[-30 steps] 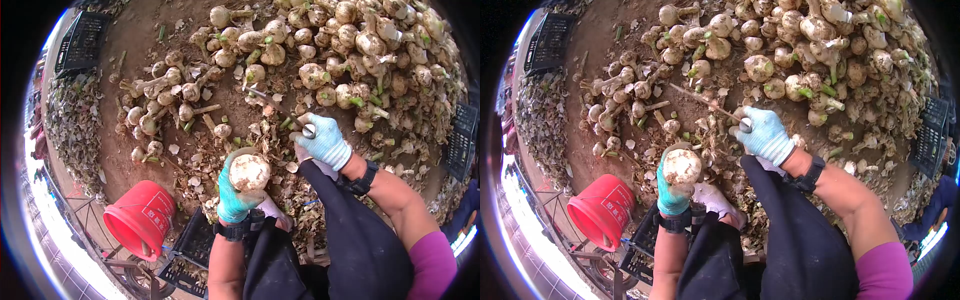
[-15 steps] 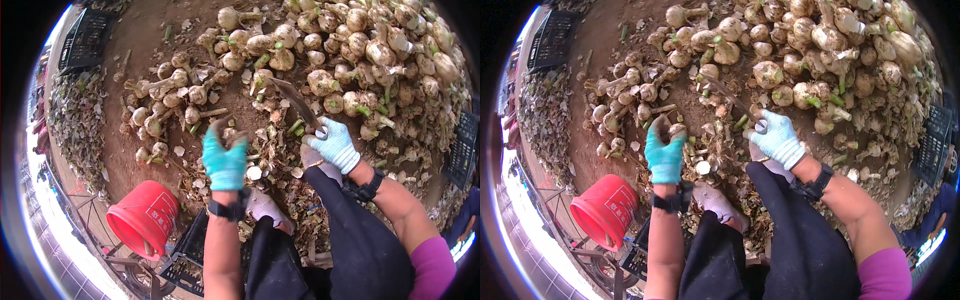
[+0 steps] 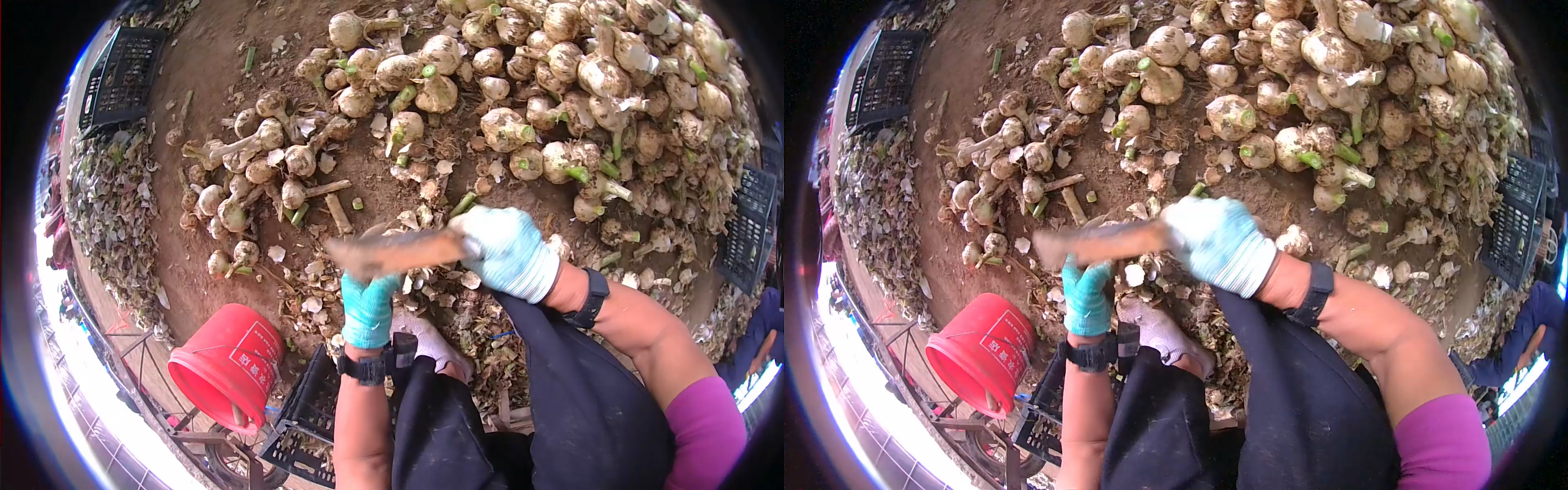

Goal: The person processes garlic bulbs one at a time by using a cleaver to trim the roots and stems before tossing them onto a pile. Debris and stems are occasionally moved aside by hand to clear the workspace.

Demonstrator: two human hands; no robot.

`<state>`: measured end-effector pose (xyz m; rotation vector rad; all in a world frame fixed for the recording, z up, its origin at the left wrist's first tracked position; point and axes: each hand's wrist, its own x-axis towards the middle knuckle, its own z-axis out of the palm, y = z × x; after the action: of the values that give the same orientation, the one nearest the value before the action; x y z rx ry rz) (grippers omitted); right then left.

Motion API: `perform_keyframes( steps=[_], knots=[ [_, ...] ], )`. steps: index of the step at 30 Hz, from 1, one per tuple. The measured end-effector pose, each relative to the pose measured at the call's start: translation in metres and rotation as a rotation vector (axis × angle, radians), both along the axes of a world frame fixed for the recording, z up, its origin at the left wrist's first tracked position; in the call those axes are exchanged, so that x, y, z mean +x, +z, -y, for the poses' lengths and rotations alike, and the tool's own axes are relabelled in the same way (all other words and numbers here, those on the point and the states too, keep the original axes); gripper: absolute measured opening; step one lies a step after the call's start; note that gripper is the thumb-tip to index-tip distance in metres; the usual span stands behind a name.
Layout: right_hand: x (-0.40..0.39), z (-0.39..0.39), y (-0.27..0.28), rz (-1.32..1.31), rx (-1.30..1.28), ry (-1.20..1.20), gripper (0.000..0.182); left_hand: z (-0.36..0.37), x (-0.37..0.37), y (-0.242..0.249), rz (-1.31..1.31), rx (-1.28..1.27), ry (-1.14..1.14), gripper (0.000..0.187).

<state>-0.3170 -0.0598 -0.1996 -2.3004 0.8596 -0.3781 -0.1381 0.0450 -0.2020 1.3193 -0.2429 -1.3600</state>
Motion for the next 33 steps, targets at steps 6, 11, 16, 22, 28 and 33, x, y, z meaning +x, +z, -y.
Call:
perform_keyframes(
  steps=[6,11,16,22,28,33],
  knots=[
    [0.01,-0.02,0.024,-0.001,-0.041,0.127,0.025,-0.002,-0.01,0.008,0.138,-0.11,-0.177,0.044],
    [0.008,-0.023,0.015,0.086,-0.092,0.127,0.018,0.005,-0.017,0.031,0.399,0.026,-0.214,0.033],
    [0.005,-0.009,-0.022,-0.196,-0.007,-0.041,0.012,-0.011,-0.012,0.041,0.638,0.012,-0.483,0.055],
    [0.005,-0.003,0.016,0.225,0.952,-0.472,0.023,0.003,-0.029,0.044,0.265,0.121,-0.091,0.064],
    [0.023,-0.004,0.04,0.084,1.038,-0.291,0.033,-0.002,-0.031,0.031,0.687,0.016,-0.272,0.078],
    [0.027,-0.011,0.026,0.364,0.712,0.031,0.037,-0.005,-0.02,0.04,-0.313,0.179,0.147,0.05]
  ],
)
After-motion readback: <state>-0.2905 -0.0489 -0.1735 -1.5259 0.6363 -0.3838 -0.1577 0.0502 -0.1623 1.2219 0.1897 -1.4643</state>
